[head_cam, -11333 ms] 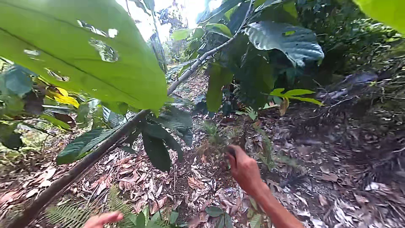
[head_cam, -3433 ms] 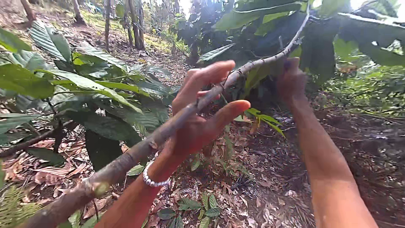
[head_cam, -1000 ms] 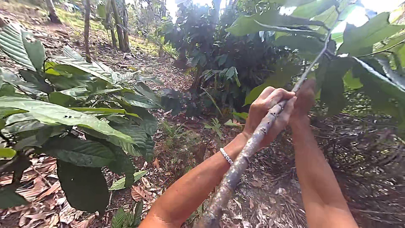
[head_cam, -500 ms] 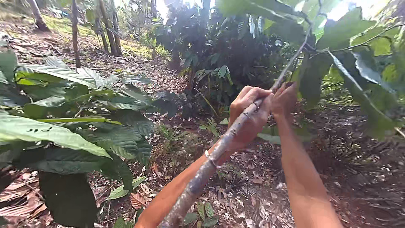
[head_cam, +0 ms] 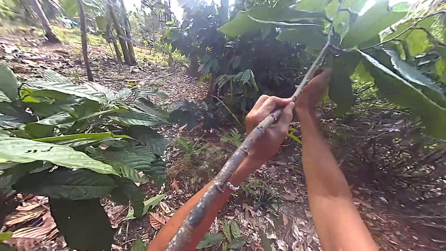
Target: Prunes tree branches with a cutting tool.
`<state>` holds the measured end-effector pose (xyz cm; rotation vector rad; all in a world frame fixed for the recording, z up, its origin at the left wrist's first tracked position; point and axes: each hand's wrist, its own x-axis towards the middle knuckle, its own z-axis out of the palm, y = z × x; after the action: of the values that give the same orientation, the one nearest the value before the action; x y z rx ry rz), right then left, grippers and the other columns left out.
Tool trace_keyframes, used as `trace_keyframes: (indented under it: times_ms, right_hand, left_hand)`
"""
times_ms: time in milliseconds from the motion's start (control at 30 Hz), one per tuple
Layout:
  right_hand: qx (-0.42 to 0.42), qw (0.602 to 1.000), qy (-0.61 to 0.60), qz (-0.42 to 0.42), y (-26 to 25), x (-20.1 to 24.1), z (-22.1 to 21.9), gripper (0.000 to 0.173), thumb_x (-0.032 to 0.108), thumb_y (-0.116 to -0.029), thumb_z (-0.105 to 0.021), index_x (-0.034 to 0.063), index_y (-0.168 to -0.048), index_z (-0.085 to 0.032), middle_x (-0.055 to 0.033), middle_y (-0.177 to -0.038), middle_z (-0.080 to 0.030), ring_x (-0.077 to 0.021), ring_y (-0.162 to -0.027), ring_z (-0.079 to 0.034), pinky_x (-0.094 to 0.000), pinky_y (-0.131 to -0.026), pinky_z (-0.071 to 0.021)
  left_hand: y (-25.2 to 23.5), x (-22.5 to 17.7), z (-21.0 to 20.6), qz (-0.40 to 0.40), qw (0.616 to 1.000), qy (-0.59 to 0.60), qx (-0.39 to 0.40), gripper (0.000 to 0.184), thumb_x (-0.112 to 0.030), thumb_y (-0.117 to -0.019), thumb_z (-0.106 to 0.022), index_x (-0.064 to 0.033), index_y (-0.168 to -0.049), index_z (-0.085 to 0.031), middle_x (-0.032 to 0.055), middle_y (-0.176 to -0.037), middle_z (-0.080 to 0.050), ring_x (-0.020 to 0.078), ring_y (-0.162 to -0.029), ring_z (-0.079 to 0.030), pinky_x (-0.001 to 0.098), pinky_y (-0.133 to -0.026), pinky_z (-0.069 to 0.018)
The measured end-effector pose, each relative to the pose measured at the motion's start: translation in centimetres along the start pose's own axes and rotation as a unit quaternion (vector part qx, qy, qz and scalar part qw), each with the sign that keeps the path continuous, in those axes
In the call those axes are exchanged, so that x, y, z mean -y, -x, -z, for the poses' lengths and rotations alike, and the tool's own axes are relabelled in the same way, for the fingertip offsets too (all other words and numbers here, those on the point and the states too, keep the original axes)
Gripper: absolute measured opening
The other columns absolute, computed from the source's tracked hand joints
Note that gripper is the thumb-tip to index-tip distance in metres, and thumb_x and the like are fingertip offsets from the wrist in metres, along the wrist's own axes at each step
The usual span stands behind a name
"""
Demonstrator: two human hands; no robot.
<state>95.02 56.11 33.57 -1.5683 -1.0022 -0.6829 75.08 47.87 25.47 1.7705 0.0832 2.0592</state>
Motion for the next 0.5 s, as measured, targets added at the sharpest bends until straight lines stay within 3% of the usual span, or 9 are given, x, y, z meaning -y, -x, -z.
trace_keyframes:
  times_ms: [300, 367, 433, 500]
  right_hand:
    - [0.03, 0.999, -0.004, -0.037, -1.5, 0.2, -2.2, 0.048, 0.009, -0.1029, -0.047, -0.0048, -0.148, -0.036, -0.024, -0.122, -0.067, -0.0363, -0.112, -0.069, -0.0486, -0.097, -0.0554]
    - [0.033, 0.999, -0.009, -0.028, -1.3, 0.3, -2.4, 0.049, 0.013, -0.1047, -0.046, -0.0044, -0.149, -0.037, -0.0238, -0.123, -0.067, -0.0362, -0.113, -0.069, -0.0485, -0.098, -0.0551]
    - [0.008, 1.0, -0.028, 0.002, -0.9, -0.2, -2.3, 0.049, 0.024, -0.1106, -0.037, -0.0066, -0.149, -0.038, -0.0261, -0.121, -0.068, -0.0364, -0.111, -0.07, -0.0479, -0.098, -0.0549]
    - [-0.033, 0.995, -0.084, 0.038, 0.5, -0.8, -1.9, 0.054, 0.029, -0.1114, -0.033, -0.0111, -0.147, -0.041, -0.029, -0.124, -0.066, -0.0343, -0.115, -0.067, -0.0441, -0.102, -0.0521]
  left_hand:
    - [0.5, 0.4, -0.6, -0.004, 1.0, 0.006, -0.025, 0.012, 0.002, -0.093, -0.067, 0.0054, -0.102, -0.073, 0.0099, -0.091, -0.064, 0.008, -0.076, -0.063, 0.0186, -0.066, -0.0549]
    - [0.5, 0.0, 0.3, 0.021, 1.0, 0.006, -0.018, 0.011, 0.003, -0.093, -0.066, 0.0054, -0.102, -0.073, 0.0098, -0.091, -0.065, 0.0078, -0.077, -0.063, 0.0187, -0.068, -0.0554]
    - [-0.1, -1.0, 1.4, 0.083, 0.997, 0.008, -0.005, 0.009, 0.004, -0.0925, -0.067, 0.0028, -0.099, -0.073, 0.0074, -0.089, -0.067, 0.0059, -0.076, -0.064, 0.0184, -0.069, -0.055]
    - [-0.4, 1.4, 1.1, 0.045, 0.997, 0.043, -0.035, 0.011, 0.002, -0.0946, -0.066, 0.0052, -0.103, -0.072, 0.0105, -0.094, -0.067, 0.0096, -0.082, -0.065, 0.0205, -0.072, -0.0564]
